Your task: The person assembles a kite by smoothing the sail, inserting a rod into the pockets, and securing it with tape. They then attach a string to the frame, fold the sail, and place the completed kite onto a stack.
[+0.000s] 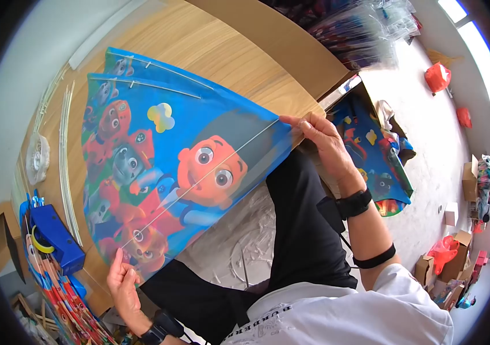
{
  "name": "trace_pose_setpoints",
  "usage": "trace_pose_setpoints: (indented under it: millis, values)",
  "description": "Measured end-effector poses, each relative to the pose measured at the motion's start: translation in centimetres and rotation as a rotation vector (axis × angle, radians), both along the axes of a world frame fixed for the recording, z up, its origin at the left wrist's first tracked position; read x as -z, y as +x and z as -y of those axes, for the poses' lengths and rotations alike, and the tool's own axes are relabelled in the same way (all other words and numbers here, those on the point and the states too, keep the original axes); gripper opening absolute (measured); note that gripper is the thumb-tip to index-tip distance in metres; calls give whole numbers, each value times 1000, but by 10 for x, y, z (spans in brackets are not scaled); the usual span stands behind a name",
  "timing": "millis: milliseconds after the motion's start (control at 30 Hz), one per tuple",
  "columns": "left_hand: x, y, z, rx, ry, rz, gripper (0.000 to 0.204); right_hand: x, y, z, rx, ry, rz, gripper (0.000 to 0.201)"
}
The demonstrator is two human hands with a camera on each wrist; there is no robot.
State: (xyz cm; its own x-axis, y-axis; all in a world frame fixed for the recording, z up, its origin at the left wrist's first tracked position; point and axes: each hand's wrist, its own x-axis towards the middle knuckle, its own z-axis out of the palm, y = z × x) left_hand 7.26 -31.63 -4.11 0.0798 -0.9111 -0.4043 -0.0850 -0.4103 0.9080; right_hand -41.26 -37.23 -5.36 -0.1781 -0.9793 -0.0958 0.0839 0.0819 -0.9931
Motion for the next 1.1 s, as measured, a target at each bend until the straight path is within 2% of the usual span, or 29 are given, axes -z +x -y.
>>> trace_pose_setpoints:
  millis: [433,633,1100]
  values:
    - [2,1,1,20,-11,17,58,-3,1,0,12,12,36,24]
    - [2,1,2,43,-5,25,61,-1,-2,1,-7,-29,-33,24]
    - [1,-2,1,11,-22,30,60,0,-1,0,23,-23,-18,21]
